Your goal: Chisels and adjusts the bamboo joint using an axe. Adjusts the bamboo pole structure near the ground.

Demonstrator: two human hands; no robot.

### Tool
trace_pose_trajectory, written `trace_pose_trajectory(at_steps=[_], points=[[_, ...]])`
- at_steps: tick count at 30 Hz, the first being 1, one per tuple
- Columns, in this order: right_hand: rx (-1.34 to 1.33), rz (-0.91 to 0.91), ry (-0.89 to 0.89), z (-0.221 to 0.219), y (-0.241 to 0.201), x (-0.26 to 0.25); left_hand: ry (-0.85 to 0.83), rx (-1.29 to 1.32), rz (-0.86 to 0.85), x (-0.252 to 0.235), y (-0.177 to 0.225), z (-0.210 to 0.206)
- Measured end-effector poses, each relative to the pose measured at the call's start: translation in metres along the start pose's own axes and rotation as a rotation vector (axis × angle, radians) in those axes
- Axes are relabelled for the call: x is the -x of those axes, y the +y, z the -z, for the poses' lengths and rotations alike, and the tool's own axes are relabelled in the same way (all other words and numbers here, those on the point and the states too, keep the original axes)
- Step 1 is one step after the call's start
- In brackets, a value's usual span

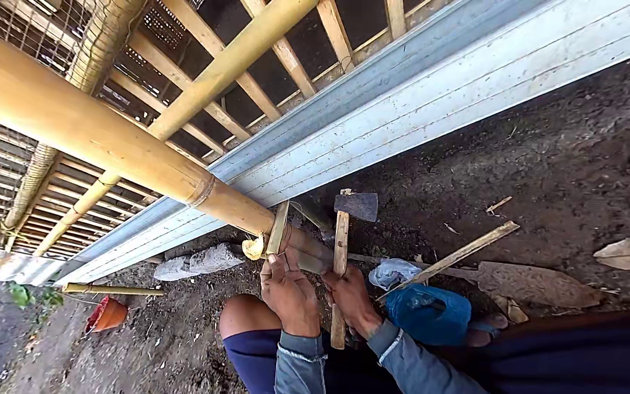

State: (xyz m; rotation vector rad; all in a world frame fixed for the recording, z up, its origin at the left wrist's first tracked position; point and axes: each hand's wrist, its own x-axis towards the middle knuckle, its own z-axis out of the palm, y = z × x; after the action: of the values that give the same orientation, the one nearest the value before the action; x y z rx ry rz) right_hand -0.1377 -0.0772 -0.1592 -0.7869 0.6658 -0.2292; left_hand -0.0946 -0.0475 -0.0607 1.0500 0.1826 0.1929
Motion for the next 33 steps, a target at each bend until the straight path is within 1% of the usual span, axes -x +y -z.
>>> trace_pose_trajectory(at_steps=[10,21,26,30,33], points=[[0.009,-0.017,-0.033,0.002,0.002,0.0,-0.032,-0.01,-0.026,-0.015,0.022,-0.004],[0.116,-0.018,-0.301,-0.006,0.017,0.007,-0.113,-0.045,0.002,-0.021,0.041,-0.002],[0.131,-0.06,-0.395,-0.004,0.019,0.012,-0.103,-0.064,0.024,-0.023,0.043,-0.001],[0.13,-0.108,-0.418,0.002,0.017,0.01,-0.122,-0.097,0.032,-0.024,0.047,0.0],[0.177,-0.137,-0.443,0.009,0.01,0.008,-0.127,-0.223,0.074,-0.029,0.056,-0.001]])
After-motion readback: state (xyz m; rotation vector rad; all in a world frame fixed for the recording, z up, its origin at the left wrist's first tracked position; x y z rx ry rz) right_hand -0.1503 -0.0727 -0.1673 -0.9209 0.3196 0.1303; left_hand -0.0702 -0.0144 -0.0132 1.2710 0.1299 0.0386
